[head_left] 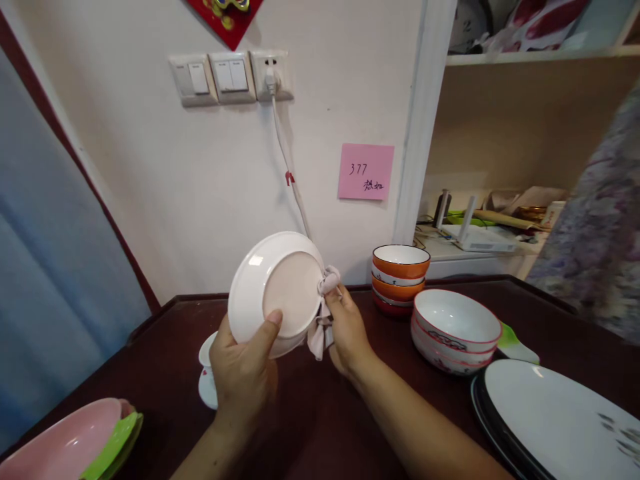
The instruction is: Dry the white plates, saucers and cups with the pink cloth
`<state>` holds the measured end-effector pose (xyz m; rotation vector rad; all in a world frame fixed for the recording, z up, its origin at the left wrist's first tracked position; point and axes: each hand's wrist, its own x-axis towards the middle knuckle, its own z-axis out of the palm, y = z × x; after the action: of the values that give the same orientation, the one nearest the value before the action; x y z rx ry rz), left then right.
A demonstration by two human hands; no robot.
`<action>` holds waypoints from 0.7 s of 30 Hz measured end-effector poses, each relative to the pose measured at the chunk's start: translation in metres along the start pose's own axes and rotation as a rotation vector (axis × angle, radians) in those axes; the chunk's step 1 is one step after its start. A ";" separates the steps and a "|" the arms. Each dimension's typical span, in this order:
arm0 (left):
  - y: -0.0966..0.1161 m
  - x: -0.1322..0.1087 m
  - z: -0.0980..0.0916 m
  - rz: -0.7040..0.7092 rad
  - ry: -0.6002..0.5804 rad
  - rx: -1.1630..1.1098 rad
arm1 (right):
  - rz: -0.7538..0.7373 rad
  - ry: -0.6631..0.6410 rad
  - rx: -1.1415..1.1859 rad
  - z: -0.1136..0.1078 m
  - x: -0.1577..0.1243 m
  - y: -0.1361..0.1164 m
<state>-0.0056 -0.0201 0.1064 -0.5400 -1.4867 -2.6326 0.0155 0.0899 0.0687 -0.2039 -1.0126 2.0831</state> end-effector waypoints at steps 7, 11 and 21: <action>0.000 -0.014 0.000 -0.174 -0.329 -0.028 | 0.057 0.164 0.151 -0.010 0.015 -0.013; 0.016 -0.005 -0.006 -0.416 -0.640 -0.149 | -0.136 0.136 -0.053 -0.029 0.029 -0.046; 0.011 0.008 -0.005 -0.665 -0.608 0.010 | -0.512 -0.062 -0.728 -0.036 0.025 -0.079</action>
<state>-0.0115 -0.0298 0.1154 -1.0829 -2.1568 -3.1035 0.0613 0.1583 0.1062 -0.2128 -1.6339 1.2098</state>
